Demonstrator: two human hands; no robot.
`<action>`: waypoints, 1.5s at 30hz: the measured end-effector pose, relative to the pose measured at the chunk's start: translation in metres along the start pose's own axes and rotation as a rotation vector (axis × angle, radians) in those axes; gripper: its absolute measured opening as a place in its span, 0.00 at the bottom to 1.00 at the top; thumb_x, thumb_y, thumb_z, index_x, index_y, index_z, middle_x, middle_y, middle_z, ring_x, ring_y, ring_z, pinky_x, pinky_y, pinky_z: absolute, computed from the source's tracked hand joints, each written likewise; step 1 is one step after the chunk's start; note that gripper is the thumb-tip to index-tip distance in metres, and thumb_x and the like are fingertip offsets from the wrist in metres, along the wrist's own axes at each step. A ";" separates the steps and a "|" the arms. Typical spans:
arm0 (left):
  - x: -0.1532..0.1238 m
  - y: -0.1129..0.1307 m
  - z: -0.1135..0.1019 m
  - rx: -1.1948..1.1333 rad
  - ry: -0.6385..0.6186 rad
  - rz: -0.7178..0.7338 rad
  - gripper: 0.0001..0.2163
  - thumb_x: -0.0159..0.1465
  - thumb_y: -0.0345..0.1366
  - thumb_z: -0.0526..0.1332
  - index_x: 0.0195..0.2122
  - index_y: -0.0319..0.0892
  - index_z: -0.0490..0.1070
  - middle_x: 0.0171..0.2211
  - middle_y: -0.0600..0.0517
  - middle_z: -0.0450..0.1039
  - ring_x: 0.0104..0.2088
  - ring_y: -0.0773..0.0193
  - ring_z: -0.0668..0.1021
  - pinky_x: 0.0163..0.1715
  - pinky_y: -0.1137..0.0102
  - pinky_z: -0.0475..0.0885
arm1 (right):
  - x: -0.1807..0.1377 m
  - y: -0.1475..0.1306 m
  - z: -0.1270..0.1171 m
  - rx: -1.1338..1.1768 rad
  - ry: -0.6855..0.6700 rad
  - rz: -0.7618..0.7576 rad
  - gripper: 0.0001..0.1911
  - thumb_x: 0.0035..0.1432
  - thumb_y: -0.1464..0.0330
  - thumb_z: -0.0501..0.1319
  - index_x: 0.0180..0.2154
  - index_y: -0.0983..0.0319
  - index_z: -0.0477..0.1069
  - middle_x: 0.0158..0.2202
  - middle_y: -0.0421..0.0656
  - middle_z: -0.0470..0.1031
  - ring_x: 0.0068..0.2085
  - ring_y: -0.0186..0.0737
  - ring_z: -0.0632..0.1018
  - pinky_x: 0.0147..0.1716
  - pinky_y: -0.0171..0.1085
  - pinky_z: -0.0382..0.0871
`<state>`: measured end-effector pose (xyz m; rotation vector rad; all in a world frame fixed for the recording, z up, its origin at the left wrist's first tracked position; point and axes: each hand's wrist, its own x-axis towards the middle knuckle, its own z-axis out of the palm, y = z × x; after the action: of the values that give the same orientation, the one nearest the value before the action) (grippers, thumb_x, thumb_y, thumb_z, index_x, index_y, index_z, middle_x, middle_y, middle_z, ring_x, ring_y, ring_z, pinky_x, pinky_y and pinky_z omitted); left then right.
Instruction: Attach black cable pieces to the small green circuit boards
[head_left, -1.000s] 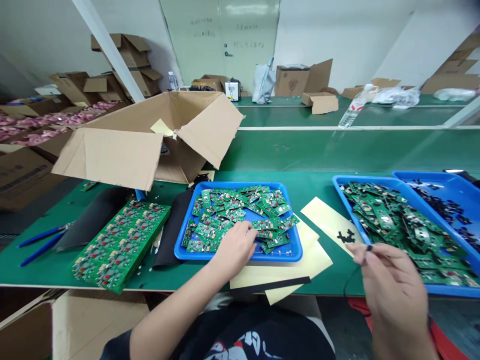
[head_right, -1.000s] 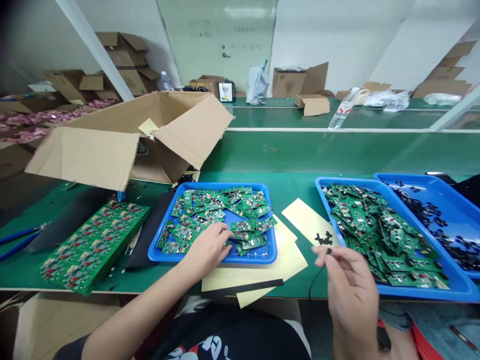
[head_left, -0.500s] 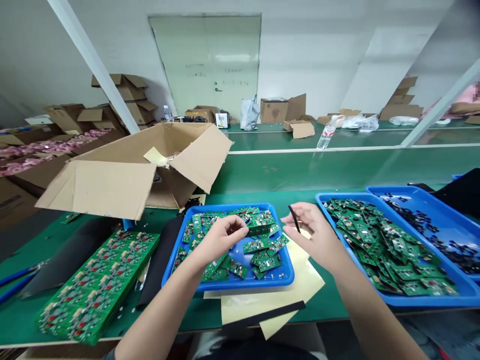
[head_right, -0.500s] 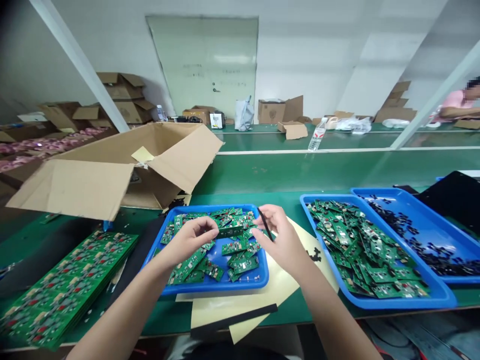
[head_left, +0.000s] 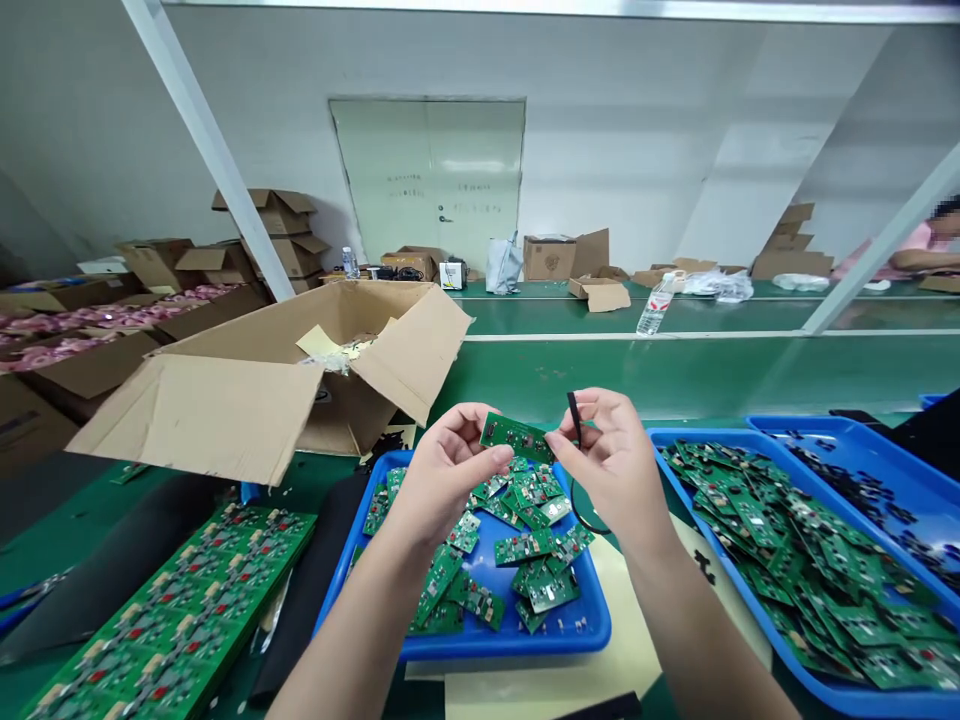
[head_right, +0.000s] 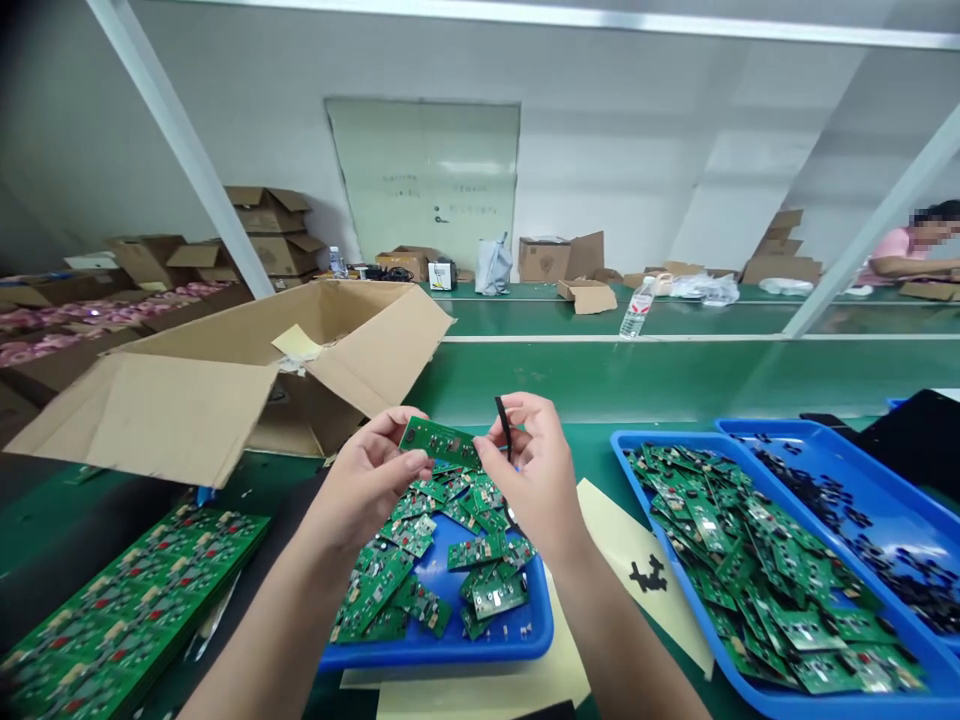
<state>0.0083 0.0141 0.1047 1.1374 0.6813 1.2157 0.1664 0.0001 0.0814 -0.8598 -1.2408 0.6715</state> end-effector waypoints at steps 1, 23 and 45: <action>0.001 -0.001 0.001 -0.026 0.030 0.023 0.16 0.44 0.36 0.73 0.31 0.39 0.70 0.26 0.57 0.68 0.22 0.74 0.71 0.23 0.78 0.68 | 0.000 0.000 0.002 0.009 -0.002 -0.002 0.16 0.52 0.70 0.63 0.42 0.58 0.62 0.32 0.37 0.67 0.29 0.30 0.73 0.28 0.30 0.72; 0.012 -0.029 0.006 -0.313 -0.192 -0.310 0.11 0.58 0.33 0.56 0.42 0.37 0.68 0.24 0.53 0.70 0.16 0.73 0.68 0.14 0.77 0.61 | -0.003 0.002 -0.019 -0.509 -0.197 -0.470 0.13 0.61 0.75 0.56 0.46 0.57 0.67 0.40 0.41 0.76 0.39 0.37 0.80 0.39 0.35 0.76; 0.007 -0.030 0.019 -0.089 -0.147 -0.308 0.17 0.57 0.31 0.52 0.46 0.35 0.70 0.21 0.54 0.69 0.17 0.69 0.70 0.13 0.76 0.64 | -0.003 0.000 -0.019 -0.746 -0.471 -0.300 0.21 0.64 0.75 0.49 0.57 0.59 0.54 0.33 0.42 0.76 0.39 0.41 0.78 0.41 0.41 0.72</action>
<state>0.0383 0.0166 0.0848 0.9948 0.6558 0.8839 0.1849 -0.0058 0.0780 -1.1152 -2.0626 0.1464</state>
